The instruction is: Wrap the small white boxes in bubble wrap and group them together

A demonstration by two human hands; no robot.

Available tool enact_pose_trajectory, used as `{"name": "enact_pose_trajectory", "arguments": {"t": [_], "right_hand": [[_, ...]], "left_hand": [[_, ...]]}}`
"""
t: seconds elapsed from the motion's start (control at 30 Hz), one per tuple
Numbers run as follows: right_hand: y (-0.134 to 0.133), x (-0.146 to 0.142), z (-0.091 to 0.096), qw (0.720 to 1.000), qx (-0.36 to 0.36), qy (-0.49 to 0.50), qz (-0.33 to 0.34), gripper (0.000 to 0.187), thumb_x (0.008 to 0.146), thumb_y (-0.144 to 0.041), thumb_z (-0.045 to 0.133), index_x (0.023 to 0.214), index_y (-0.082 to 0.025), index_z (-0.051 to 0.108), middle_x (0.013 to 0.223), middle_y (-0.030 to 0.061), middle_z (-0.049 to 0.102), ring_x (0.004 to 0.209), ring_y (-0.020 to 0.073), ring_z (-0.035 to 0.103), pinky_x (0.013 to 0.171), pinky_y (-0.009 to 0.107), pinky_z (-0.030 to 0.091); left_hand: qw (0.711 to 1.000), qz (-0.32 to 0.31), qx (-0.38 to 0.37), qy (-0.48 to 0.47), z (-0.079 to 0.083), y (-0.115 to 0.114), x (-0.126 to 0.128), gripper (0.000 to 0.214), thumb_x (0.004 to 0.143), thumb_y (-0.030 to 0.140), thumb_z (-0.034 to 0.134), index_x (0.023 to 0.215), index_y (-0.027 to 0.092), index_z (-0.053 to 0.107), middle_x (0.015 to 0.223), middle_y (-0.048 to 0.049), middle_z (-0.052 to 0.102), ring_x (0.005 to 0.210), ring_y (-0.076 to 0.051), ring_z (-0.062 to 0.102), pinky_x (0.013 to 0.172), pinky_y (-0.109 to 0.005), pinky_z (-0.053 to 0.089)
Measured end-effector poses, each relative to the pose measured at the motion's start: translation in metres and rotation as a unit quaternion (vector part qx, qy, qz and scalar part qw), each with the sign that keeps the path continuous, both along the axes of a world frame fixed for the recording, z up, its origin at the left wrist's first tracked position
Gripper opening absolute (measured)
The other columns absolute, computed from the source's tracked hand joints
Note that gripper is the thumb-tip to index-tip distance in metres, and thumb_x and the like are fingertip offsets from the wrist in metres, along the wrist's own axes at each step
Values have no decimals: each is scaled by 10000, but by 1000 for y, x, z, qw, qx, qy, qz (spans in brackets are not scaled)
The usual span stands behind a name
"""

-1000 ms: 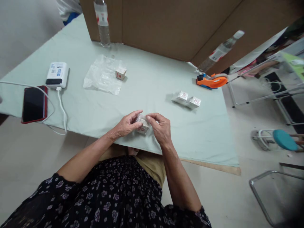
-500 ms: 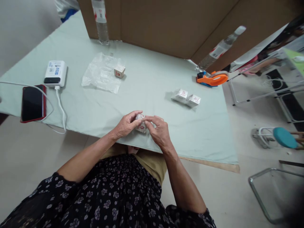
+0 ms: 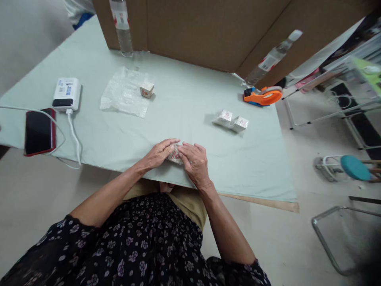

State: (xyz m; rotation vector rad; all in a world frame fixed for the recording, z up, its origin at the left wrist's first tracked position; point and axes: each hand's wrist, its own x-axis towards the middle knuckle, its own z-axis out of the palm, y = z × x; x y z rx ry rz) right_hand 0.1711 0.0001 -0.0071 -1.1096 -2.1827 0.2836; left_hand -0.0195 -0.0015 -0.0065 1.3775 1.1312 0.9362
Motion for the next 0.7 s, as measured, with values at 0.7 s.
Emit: {"name": "enact_pose_trajectory", "arguments": {"t": [0.7], "right_hand": [[-1,26,25,976,-21,191,-103,255,958,-314,565,1186,-273,670,1150,44,749,1187,237,640,1062,487,457]], "left_hand": [[960,52,-176,-213,12,19,4,543,710,197,744,1239,125,647,943,-43,721,869,-147,653,920,-314,458]]}}
